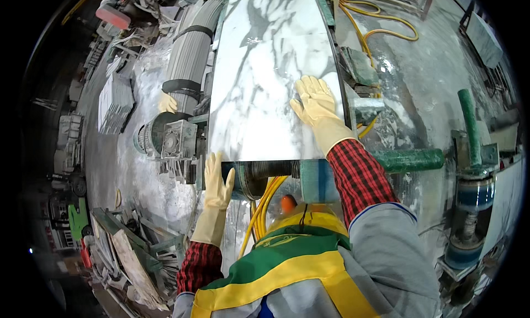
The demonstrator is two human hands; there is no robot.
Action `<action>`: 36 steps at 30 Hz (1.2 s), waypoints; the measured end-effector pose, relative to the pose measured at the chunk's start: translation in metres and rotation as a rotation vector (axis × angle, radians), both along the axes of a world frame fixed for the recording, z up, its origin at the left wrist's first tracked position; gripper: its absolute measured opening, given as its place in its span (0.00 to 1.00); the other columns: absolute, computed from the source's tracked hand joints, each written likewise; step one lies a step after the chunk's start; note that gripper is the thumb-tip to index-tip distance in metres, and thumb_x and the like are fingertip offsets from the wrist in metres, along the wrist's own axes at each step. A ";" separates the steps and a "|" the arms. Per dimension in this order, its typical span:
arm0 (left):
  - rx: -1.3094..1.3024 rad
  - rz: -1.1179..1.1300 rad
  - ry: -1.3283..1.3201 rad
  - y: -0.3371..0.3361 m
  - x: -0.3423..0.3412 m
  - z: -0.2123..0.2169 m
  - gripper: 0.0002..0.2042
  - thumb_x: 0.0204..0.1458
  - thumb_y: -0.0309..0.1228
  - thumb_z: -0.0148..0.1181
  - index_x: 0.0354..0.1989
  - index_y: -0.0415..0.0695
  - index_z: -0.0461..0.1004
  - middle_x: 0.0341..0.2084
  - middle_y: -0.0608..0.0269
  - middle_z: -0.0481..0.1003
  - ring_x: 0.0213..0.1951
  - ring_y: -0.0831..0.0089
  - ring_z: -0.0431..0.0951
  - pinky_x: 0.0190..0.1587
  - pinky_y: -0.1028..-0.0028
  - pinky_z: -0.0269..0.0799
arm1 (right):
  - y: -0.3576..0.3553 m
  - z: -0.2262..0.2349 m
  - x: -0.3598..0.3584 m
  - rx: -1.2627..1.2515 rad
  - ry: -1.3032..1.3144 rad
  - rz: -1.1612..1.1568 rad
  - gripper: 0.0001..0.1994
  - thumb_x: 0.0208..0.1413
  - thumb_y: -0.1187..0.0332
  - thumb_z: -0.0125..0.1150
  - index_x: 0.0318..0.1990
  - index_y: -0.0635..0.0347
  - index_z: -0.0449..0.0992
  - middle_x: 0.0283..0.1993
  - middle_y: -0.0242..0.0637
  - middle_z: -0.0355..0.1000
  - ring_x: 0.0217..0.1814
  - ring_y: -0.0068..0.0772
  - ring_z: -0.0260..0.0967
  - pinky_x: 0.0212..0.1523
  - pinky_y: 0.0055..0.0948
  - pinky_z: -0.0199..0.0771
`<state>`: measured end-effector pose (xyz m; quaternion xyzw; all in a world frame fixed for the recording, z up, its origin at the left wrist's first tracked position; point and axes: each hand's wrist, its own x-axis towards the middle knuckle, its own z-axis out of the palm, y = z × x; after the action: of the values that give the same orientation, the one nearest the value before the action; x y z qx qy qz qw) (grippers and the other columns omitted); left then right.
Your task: The person repeatedly places large marble-patterned stone slabs onto a conveyor belt and guides them through a polishing machine. The person wears gloves and a safety vest while handling the heavy slabs in a factory setting.
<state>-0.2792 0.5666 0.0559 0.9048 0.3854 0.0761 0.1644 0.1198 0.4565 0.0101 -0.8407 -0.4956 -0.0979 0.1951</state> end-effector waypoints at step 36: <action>0.268 -0.102 0.002 0.102 0.093 -0.031 0.33 0.70 0.48 0.60 0.81 0.49 0.66 0.80 0.41 0.64 0.80 0.41 0.62 0.82 0.40 0.51 | -0.050 0.002 -0.012 -0.010 -0.160 -0.088 0.27 0.68 0.64 0.65 0.72 0.64 0.73 0.73 0.58 0.72 0.75 0.66 0.68 0.76 0.56 0.69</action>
<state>-0.1862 0.6688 0.0245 0.9371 0.3255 0.1176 0.0455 0.1077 0.4067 0.0117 -0.8520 -0.4728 -0.1707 0.1462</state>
